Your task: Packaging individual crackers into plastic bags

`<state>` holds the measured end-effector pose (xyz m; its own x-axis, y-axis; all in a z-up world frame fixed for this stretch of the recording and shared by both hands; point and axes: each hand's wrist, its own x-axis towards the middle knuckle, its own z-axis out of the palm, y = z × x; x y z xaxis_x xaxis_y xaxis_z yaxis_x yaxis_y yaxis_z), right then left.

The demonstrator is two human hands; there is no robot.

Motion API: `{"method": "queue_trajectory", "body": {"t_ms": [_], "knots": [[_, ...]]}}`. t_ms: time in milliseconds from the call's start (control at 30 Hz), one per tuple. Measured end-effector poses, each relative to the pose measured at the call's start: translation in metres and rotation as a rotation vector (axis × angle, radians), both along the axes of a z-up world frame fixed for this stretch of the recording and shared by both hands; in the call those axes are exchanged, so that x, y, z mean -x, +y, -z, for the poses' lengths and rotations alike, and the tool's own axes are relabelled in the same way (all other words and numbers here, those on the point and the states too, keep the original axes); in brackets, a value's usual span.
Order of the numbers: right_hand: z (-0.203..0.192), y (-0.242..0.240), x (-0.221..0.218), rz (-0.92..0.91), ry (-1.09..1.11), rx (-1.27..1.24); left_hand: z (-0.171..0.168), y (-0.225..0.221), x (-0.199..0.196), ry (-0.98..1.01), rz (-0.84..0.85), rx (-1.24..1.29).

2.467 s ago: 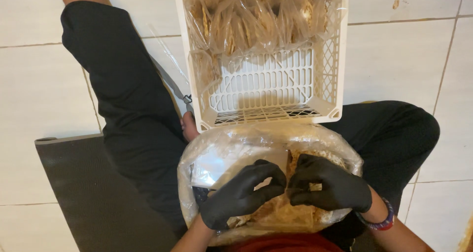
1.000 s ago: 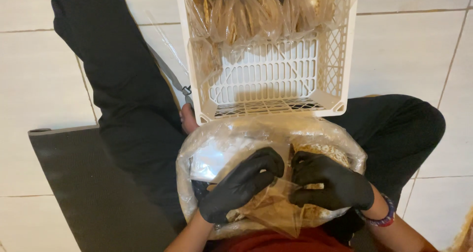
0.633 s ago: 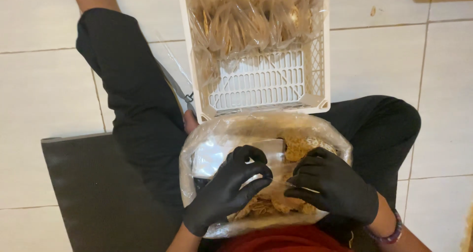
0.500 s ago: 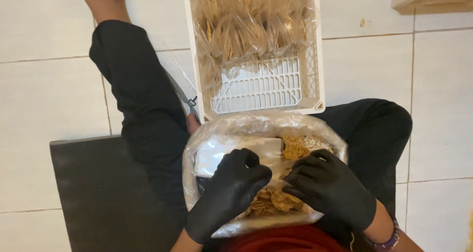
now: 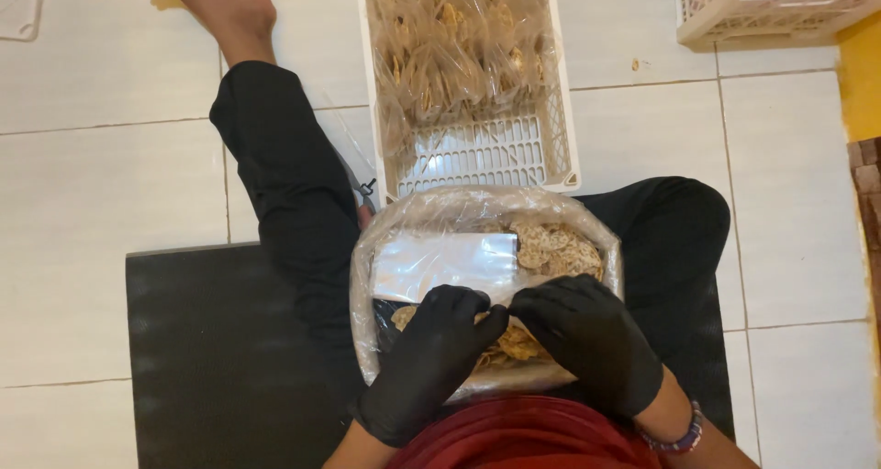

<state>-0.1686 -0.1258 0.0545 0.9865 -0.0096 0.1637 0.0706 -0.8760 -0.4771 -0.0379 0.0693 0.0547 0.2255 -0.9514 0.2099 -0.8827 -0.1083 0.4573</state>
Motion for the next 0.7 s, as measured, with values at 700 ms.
{"method": "queue_trajectory", "body": {"t_ms": [700], "knots": [[0.023, 0.021, 0.051, -0.296, 0.279, -0.323, -0.033, 0.02, 0.044, -0.16, 0.1, 0.074]]}}
